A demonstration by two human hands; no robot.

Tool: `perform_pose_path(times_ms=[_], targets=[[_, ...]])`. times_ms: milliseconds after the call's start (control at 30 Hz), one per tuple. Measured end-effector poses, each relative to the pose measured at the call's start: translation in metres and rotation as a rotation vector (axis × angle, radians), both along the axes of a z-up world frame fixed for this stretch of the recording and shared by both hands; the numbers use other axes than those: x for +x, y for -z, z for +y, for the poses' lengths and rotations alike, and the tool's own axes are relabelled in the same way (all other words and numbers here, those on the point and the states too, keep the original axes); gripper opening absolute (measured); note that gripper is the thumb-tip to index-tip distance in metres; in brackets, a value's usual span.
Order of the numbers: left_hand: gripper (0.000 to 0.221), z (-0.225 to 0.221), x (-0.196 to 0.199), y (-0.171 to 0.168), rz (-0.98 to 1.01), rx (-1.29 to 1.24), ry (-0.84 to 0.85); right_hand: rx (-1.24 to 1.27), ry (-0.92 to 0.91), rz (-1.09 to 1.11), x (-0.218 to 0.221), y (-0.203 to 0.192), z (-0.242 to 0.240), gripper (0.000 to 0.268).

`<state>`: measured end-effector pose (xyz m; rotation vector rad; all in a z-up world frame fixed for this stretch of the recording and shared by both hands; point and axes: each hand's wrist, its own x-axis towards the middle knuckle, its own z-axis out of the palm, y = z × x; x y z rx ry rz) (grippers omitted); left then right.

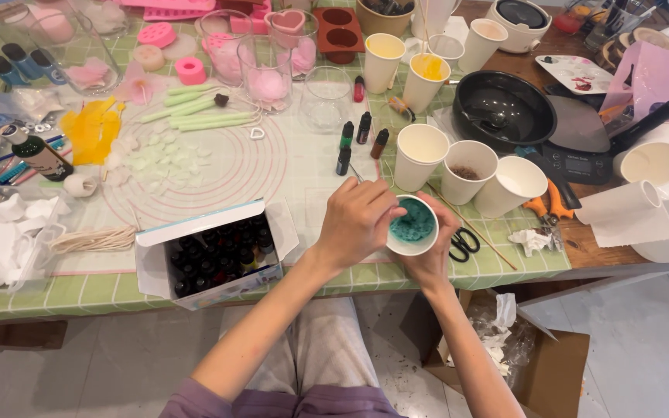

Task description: The person is mixing colorants and fragrance oils into melted candle wax within a paper cup.

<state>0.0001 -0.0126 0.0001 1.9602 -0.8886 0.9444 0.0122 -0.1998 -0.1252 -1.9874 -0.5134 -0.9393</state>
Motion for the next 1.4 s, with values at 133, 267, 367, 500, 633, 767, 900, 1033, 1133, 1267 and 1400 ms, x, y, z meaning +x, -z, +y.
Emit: perform_pose_path(times_ms=[133, 267, 367, 500, 633, 767, 900, 1033, 1133, 1267, 1400], targets=[[0.015, -0.004, -0.010, 0.009, -0.063, 0.100, -0.003, 0.042, 0.033, -0.087, -0.003, -0.001, 0.001, 0.083], [0.015, -0.018, -0.020, 0.023, 0.130, 0.041, 0.052, 0.066, 0.114, -0.057, -0.005, -0.004, 0.002, 0.081], [0.017, -0.023, -0.020, 0.015, 0.090, -0.046, 0.042, 0.080, 0.092, -0.020, -0.005, 0.000, 0.000, 0.078], [0.016, -0.019, -0.012, 0.017, 0.014, 0.054, -0.092, 0.080, 0.017, -0.028, -0.005, -0.006, 0.001, 0.075], [0.021, -0.020, -0.017, 0.020, 0.149, 0.009, 0.065, 0.084, -0.001, -0.002, -0.007, -0.005, 0.001, 0.075], [0.014, -0.016, -0.013, 0.016, 0.100, -0.116, -0.050, -0.035, 0.039, -0.020, -0.005, 0.000, -0.005, 0.068], [0.017, -0.012, -0.020, 0.022, 0.224, -0.131, -0.021, -0.166, 0.045, 0.030, -0.001, 0.016, -0.018, 0.061], [0.013, -0.004, -0.025, 0.025, 0.174, -0.075, -0.143, -0.202, 0.007, 0.091, 0.001, 0.013, -0.017, 0.066], [0.011, 0.003, -0.028, 0.023, 0.323, 0.042, -0.138, -0.059, -0.150, 0.210, 0.005, 0.010, -0.017, 0.079], [0.048, 0.017, -0.025, 0.023, 0.465, 0.042, 0.017, -0.046, -0.236, 0.283, 0.000, -0.001, -0.013, 0.088], [0.064, 0.038, -0.038, -0.001, 0.522, 0.121, 0.044, -0.047, -0.267, 0.381, 0.002, 0.001, -0.018, 0.078]])
